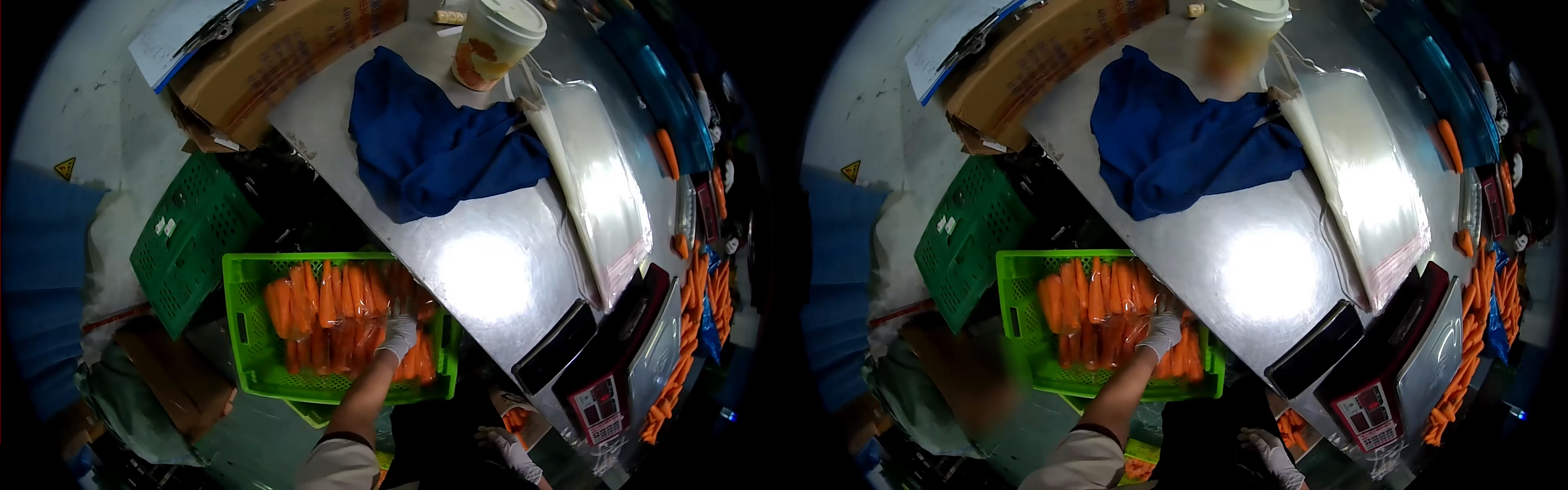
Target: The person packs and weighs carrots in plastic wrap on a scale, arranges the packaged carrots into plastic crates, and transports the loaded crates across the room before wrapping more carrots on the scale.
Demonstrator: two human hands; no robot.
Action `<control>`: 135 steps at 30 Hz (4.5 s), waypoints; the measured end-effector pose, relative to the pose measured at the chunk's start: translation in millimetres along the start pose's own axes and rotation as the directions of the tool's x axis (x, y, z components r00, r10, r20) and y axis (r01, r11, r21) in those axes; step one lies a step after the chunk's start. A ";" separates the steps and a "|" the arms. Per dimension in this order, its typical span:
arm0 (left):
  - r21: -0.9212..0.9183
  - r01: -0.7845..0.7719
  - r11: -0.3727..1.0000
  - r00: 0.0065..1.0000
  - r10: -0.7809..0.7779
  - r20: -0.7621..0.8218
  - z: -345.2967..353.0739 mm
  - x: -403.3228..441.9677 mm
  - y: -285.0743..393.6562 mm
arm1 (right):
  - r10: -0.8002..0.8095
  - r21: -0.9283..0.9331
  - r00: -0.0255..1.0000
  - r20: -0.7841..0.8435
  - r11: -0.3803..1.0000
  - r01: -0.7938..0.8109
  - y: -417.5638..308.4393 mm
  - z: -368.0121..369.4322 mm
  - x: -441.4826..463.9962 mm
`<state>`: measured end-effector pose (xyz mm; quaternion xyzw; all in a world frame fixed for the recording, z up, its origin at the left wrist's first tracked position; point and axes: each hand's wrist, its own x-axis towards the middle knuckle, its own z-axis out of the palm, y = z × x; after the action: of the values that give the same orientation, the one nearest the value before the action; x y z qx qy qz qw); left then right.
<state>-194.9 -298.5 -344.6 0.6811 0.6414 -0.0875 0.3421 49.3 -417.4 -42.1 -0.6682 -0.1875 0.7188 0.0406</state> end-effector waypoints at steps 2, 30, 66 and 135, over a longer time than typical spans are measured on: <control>-0.084 0.011 0.996 1.000 -0.011 0.007 -3.0 9.1 -1.5 | -0.059 -0.110 0.998 0.030 0.992 0.062 -2.5 -0.5 1.4; -0.761 0.439 0.477 0.476 -0.842 -0.253 -17.8 -60.4 -285.9 | -0.291 -0.839 0.899 0.328 0.348 0.419 -102.1 247.9 362.4; -0.877 0.454 0.159 0.320 -0.947 -0.006 -51.0 -177.6 -366.4 | -0.314 -0.003 0.940 -0.136 0.949 0.316 -15.0 15.6 302.5; -0.212 -0.960 -0.184 -0.247 0.197 0.949 528.2 -704.6 401.6 | 0.554 -0.196 0.437 0.708 -0.440 0.876 473.5 453.3 52.8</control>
<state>234.9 -1154.5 -205.7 0.8228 -0.3444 -0.3971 0.2162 -307.5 -937.4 -228.7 0.1541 -0.8362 0.3403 -0.4016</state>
